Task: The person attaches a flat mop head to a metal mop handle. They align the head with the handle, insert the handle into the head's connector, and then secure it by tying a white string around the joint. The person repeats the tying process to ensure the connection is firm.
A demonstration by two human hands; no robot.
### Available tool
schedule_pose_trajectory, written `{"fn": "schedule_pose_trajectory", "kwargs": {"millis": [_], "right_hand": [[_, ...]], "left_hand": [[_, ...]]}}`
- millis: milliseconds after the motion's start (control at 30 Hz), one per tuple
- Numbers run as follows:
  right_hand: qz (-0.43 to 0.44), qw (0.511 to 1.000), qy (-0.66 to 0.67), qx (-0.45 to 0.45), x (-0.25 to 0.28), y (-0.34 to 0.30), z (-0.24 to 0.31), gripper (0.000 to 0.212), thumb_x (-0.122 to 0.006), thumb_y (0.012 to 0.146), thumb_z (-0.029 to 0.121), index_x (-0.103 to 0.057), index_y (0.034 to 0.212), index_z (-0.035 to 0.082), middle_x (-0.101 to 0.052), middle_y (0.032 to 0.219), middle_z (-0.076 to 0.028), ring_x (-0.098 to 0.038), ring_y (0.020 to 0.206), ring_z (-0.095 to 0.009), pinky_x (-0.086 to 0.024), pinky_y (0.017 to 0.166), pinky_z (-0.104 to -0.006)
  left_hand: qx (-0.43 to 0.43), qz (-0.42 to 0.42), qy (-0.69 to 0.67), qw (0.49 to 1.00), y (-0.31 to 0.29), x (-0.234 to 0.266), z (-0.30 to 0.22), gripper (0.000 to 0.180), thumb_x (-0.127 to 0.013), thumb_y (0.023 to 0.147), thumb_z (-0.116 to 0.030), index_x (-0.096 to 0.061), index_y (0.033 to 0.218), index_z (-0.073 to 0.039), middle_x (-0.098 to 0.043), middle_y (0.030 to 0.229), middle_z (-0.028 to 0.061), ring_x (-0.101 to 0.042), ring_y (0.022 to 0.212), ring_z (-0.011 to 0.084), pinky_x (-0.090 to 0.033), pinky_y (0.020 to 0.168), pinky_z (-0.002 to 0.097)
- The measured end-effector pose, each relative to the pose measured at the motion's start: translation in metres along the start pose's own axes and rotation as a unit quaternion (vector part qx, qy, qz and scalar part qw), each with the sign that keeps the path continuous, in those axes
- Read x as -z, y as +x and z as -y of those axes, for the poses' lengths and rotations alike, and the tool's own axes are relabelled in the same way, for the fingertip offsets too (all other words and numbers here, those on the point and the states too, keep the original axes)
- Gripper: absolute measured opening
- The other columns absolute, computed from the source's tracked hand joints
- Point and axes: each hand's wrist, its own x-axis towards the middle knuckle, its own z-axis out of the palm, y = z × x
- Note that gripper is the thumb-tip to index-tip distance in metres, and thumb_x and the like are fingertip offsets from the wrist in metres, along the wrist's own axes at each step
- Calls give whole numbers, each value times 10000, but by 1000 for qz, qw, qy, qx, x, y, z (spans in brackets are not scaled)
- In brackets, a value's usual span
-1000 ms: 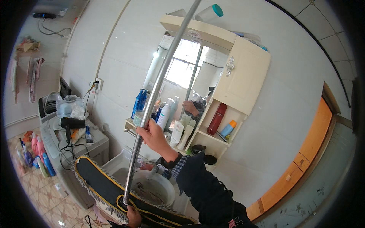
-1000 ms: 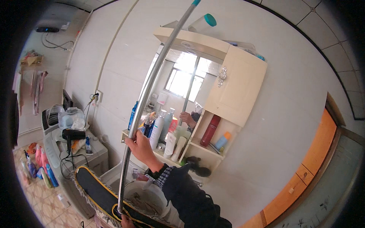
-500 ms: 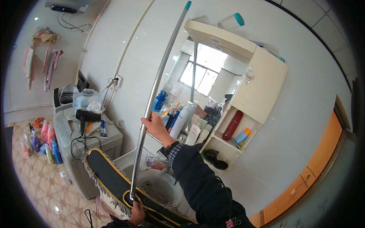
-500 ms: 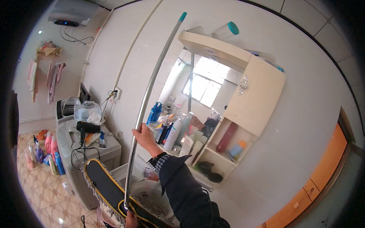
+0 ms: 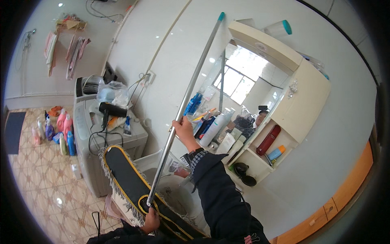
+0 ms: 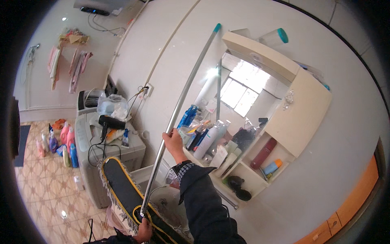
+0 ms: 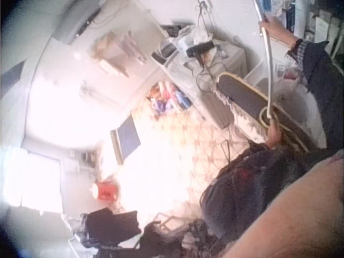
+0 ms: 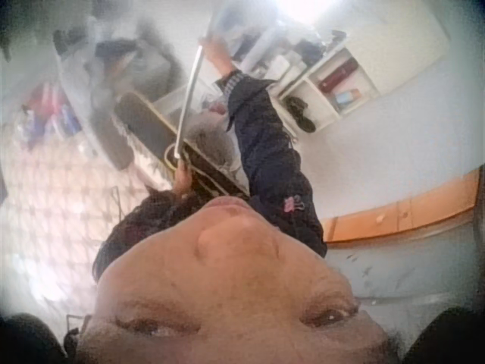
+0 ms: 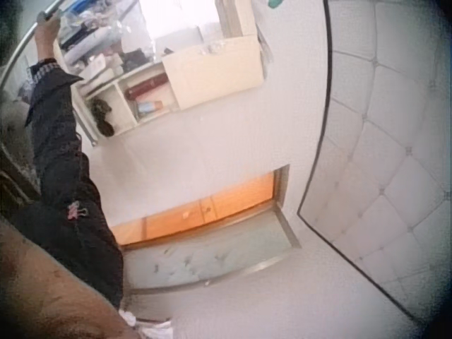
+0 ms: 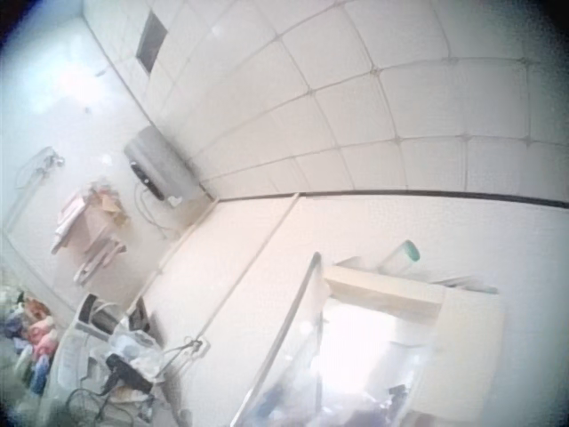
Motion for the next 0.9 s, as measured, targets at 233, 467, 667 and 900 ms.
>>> {"fn": "schedule_pose_trajectory", "kwargs": {"millis": [233,467,667,900], "right_hand": [[27,999,25,-40,-47,-21,-21,345,-699,764,225,-567,975,-15,-608,763,-98,-611,705,-231,-493,649,-366],[31,999,17,-39,-98,-18,-43,279,-684,763,206,-601,902,-21,-621,743,-132,-616,698,-269,-483,649,-395],[50,996,38,-65,-127,-11,-63,263,-682,762,197,-604,885,-22,-614,735,-135,-611,685,-276,-479,645,-395],[58,996,50,-54,-126,-14,-59,322,-700,782,217,-609,945,-46,-636,783,-137,-627,721,-258,-489,660,-379]], "left_hand": [[19,14,-4,1000,-4,4,-8,180,-531,872,-68,-387,981,-66,-550,763,273,-556,768,520,-413,631,577],[130,72,-50,988,-1,3,-5,198,-550,899,-106,-397,1023,-89,-555,843,265,-569,777,504,-442,657,552],[69,61,-57,994,-3,14,-20,146,-514,929,-105,-403,1014,-65,-577,813,233,-596,777,451,-464,661,520],[-2,13,-13,1000,-3,3,-2,165,-542,927,-128,-421,1025,-74,-575,805,244,-580,765,478,-458,630,526]]}}
